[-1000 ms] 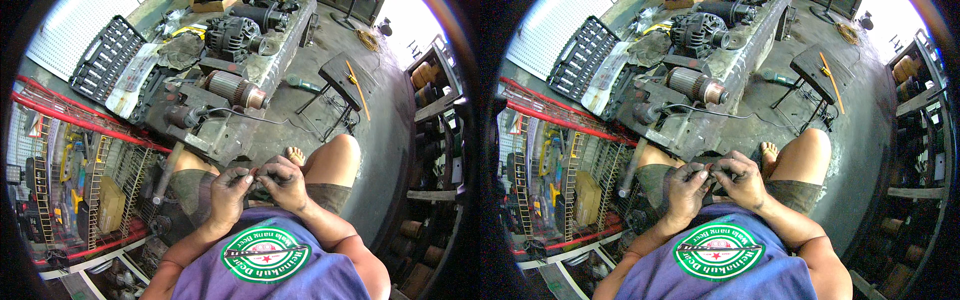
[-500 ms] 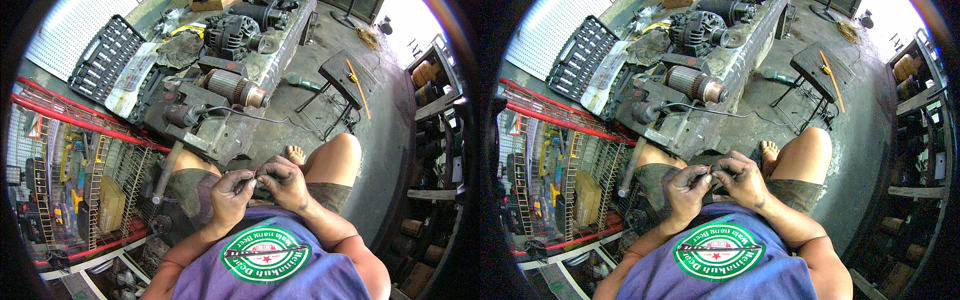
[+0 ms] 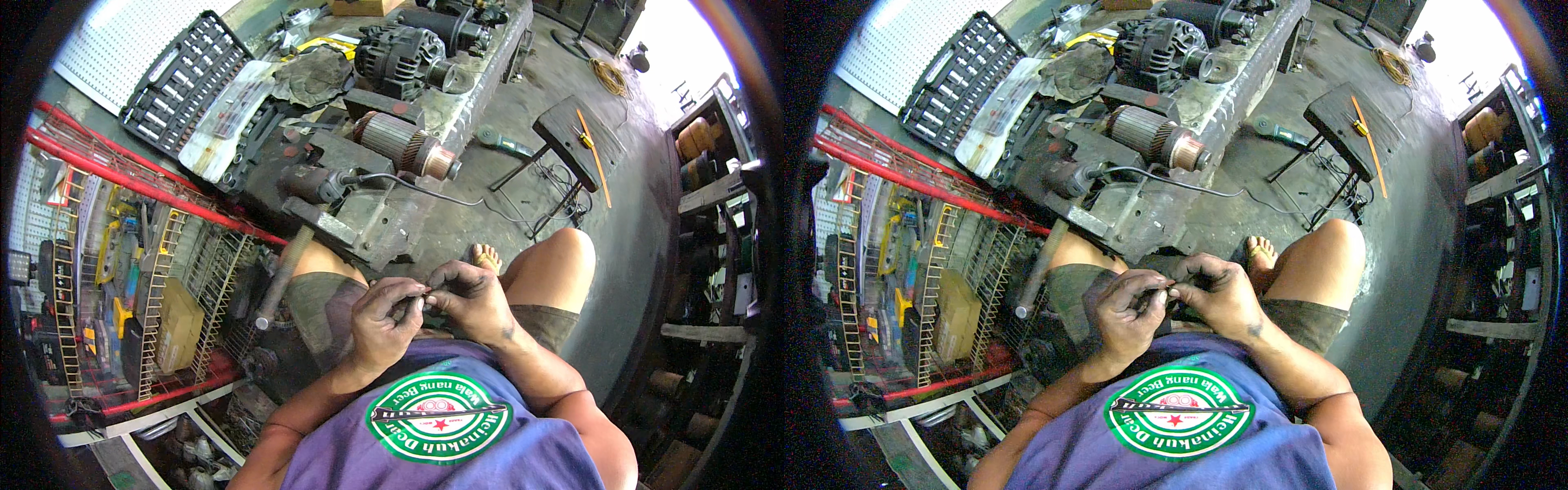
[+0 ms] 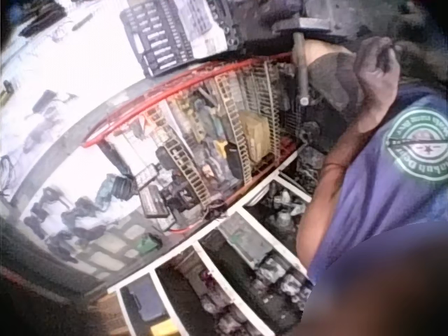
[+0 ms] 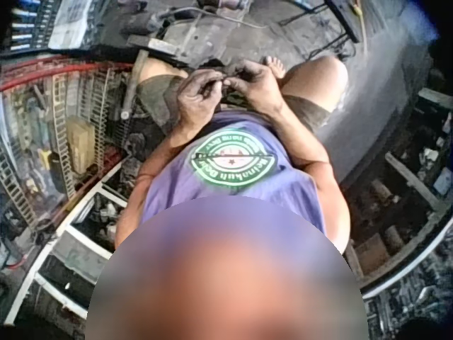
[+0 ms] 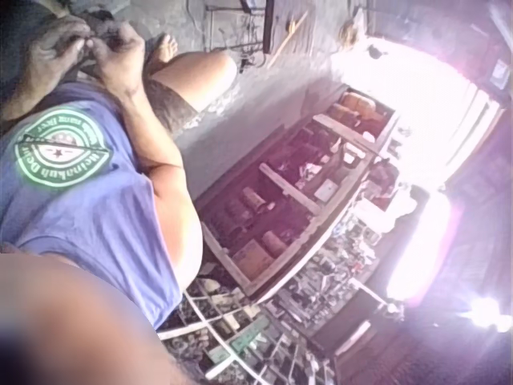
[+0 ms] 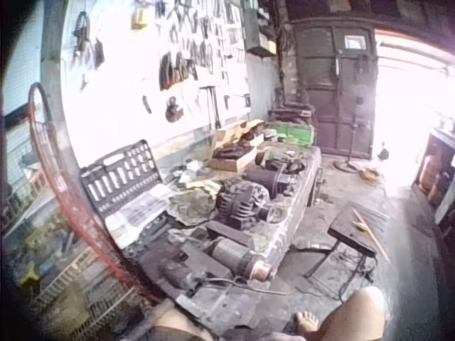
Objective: The person sits on the floor in a workshop and handles small mechanical parts, including bearings and screws. They open a yellow package to retrieve a bearing, examine it, and then search through a plastic container of hardware to find additional components.
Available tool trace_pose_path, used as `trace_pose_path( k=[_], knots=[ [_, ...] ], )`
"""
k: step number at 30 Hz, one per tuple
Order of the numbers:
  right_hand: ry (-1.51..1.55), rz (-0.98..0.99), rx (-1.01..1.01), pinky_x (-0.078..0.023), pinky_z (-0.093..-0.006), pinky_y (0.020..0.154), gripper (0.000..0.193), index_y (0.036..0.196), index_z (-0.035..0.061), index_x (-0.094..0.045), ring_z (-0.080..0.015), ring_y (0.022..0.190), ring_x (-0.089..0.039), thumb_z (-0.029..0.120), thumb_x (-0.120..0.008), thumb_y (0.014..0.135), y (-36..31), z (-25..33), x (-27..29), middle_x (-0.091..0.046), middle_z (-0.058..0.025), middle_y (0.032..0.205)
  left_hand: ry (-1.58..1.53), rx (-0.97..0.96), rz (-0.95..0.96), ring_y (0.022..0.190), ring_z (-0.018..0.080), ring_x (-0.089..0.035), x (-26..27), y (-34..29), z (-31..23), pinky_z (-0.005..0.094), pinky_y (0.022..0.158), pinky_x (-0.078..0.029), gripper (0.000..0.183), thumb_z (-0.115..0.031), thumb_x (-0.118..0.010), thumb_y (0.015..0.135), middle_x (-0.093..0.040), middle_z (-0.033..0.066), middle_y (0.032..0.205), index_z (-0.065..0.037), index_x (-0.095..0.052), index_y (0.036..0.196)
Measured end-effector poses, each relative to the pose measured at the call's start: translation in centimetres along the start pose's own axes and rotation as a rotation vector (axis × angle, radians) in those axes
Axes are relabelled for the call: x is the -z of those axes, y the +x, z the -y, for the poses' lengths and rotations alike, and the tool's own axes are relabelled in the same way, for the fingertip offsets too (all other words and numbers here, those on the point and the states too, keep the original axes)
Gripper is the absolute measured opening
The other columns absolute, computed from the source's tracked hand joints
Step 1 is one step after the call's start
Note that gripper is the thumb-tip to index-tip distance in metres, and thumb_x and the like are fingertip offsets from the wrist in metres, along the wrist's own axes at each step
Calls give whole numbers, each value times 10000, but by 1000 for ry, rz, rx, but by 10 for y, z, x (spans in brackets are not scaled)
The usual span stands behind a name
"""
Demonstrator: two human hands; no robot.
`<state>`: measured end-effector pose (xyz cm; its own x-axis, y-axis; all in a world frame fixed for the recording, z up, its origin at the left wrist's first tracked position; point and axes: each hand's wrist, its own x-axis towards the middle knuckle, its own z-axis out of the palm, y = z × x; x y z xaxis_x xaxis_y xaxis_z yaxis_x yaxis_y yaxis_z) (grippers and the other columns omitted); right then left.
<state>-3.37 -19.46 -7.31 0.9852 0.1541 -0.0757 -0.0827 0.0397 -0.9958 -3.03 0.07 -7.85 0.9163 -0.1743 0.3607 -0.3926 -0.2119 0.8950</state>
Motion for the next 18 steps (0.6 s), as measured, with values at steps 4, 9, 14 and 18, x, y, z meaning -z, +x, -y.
trace_pose_path(
  k=[4, 9, 14, 18],
  knots=[
    [-166, 32, -9, -557, -316, 874, 210, 1016, -11, -702, -144, 945, -677, 39, -848, 875, 3, 3, 0, -734, -75, 993, -143, 149, 72, 955, 179, -742, 12, -5, 7, 307, 835, -587, 198, 46, -745, 919, -776, 95, 1049, -15, -745, 1107],
    [-344, 77, -36, -551, -357, 831, 304, 1013, -1, -690, -216, 897, -677, 110, -895, 819, 9, 14, -20, -703, -129, 960, -469, 524, 77, 878, 71, -681, 30, -16, 11, 244, 766, -552, 137, -19, -731, 988, -757, 29, 1005, -14, -724, 1125],
    [-703, 214, 204, -583, -402, 833, 429, 1160, -6, -702, -328, 945, -735, 162, -902, 819, 31, 73, -32, -717, -185, 1070, -674, 737, -34, 669, 55, -581, 48, -26, 21, 222, 567, -452, 166, -114, -765, 974, -724, 13, 909, -29, -724, 1111],
    [-779, 331, 375, -571, -389, 734, 384, 1137, -9, -703, -298, 841, -722, 92, -889, 817, 85, 153, -35, -708, -168, 991, -696, 771, 28, 918, 110, -677, 63, -31, 36, 285, 851, -546, 131, -82, -756, 973, -747, 27, 984, -18, -727, 1083]
  ],
)
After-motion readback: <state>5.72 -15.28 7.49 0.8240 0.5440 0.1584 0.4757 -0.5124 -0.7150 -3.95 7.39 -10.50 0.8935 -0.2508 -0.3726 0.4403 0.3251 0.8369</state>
